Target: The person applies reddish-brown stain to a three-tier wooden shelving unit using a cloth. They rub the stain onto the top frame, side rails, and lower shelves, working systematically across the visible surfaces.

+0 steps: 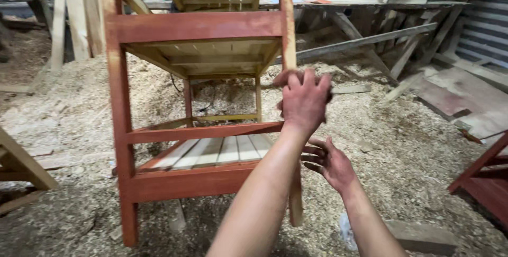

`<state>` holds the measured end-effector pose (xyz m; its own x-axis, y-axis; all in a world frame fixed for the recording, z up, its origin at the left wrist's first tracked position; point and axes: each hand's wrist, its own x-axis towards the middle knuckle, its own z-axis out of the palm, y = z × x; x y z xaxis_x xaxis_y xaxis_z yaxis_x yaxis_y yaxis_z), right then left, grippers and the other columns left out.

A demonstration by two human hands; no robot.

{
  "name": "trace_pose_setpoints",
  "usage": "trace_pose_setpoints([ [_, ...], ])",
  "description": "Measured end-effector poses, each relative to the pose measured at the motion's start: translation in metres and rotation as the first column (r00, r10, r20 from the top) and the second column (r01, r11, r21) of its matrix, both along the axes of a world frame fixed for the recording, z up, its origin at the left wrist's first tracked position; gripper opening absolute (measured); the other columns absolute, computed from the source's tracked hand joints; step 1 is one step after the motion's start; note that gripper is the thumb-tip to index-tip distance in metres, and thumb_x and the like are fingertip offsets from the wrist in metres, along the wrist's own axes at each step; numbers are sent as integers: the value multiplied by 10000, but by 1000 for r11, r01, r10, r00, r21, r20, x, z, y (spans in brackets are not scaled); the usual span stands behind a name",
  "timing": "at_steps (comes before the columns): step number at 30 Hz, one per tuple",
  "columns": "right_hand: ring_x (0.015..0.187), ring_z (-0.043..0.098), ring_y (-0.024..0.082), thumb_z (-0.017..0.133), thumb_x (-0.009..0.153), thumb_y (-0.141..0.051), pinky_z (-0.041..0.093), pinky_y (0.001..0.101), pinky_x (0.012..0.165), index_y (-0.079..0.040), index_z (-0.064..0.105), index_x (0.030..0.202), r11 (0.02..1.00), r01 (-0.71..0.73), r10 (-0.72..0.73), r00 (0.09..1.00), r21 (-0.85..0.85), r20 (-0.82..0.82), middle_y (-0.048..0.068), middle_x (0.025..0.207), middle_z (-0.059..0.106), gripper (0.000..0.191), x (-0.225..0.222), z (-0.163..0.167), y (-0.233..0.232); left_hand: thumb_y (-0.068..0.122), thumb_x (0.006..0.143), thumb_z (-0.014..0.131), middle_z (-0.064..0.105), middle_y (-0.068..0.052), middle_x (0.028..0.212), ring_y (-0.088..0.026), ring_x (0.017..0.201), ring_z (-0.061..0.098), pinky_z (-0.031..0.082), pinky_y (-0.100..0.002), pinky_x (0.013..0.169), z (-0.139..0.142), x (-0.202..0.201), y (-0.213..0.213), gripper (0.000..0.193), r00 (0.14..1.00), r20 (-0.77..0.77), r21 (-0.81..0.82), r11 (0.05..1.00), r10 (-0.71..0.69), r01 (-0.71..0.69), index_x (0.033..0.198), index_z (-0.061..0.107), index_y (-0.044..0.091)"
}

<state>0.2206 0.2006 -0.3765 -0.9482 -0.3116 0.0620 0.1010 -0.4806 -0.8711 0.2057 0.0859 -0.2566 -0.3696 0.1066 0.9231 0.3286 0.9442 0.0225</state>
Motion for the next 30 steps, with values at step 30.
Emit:
trace_pose_setpoints([
  [30,657,715,170,783,886,-406,552,326,667,-228,792,1165,429,579,-250,813,693,-525,48,937,803,331,-62,111,-38,196,753,703,545,-196,1163,-428,871,581,538,-534,676,-168,106,40,388,929,344,32,987,138,-158,1117,622,88],
])
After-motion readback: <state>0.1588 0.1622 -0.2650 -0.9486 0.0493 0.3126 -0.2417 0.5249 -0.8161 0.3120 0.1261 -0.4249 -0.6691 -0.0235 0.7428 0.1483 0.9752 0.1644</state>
